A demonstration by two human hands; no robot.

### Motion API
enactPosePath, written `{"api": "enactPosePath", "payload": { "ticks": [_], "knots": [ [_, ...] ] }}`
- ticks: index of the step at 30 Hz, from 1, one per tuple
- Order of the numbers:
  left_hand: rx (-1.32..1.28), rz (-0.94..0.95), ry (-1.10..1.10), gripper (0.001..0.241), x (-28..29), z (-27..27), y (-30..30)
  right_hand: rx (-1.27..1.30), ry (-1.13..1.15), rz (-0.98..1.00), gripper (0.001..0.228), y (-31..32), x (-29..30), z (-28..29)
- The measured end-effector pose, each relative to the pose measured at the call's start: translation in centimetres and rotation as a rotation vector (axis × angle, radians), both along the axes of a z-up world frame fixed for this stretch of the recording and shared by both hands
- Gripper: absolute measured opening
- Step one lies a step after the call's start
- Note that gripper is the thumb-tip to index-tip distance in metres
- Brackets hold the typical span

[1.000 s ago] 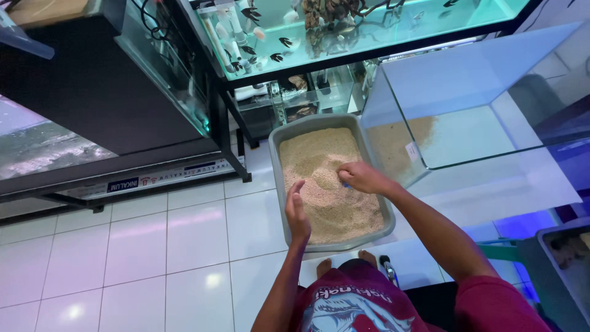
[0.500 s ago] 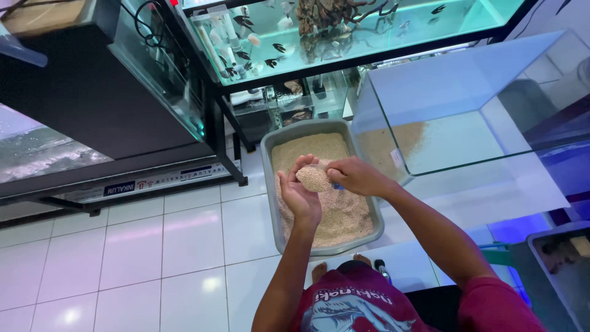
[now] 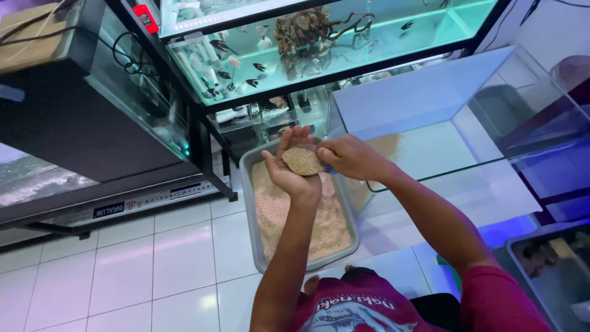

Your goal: The person uses a plastic cup to scoop sand from a gray bin and pour it into a small glass aquarium tank, repeating the action multiple times.

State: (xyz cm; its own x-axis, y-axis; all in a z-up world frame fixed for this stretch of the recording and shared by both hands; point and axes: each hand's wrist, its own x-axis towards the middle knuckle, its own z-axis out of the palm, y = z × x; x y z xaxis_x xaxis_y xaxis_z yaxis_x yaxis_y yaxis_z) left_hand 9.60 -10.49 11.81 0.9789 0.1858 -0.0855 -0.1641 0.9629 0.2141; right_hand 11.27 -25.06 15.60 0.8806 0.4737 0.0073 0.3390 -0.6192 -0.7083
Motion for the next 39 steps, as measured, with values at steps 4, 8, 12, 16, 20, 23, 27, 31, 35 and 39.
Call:
{"api": "enactPosePath", "payload": {
  "ticks": [4, 8, 12, 16, 20, 23, 27, 31, 35, 39],
  "knots": [
    [0.017, -0.016, -0.021, 0.075, 1.7, 0.8, -3.4, 0.002, -0.012, -0.018, 0.044, -3.3, 0.5, 2.4],
    [0.010, -0.137, 0.078, 0.068, 4.6, -0.9, -7.0, -0.044, 0.059, -0.027, 0.048, -6.7, -0.2, 5.3],
    [0.011, -0.174, 0.090, 0.067, 6.5, -2.2, -10.7, -0.156, 0.067, -0.032, 0.047, -9.3, -2.0, 9.6],
    [0.041, -0.192, 0.067, 0.067, 8.1, -3.0, -13.8, -0.251, 0.022, -0.005, 0.061, -12.1, -1.8, 9.9],
    [0.165, -0.194, 0.015, 0.071, 9.5, -3.2, -15.6, -0.309, 0.048, 0.000, 0.060, -14.6, 0.5, 8.6],
    [0.443, -0.151, 0.006, 0.072, 10.0, -2.7, -15.2, -0.341, 0.053, 0.044, 0.054, -16.7, 3.0, 6.2],
    [1.038, -0.089, 0.036, 0.066, 10.8, -2.1, -13.5, -0.431, 0.107, 0.120, 0.052, -18.2, 6.0, 2.7],
    [1.106, -0.202, 0.087, 0.066, 11.1, -3.3, -12.1, -0.549, 0.142, 0.225, 0.054, -18.0, 8.8, -1.1],
    [1.114, -0.313, 0.147, 0.066, 10.6, -3.2, -11.7, -0.616, 0.169, 0.272, 0.049, -16.7, 8.9, -4.1],
    [1.202, -0.225, 0.150, 0.056, 10.1, -2.6, -11.8, -0.695, 0.208, 0.365, 0.051, -15.9, 8.0, -6.5]
  ]
}}
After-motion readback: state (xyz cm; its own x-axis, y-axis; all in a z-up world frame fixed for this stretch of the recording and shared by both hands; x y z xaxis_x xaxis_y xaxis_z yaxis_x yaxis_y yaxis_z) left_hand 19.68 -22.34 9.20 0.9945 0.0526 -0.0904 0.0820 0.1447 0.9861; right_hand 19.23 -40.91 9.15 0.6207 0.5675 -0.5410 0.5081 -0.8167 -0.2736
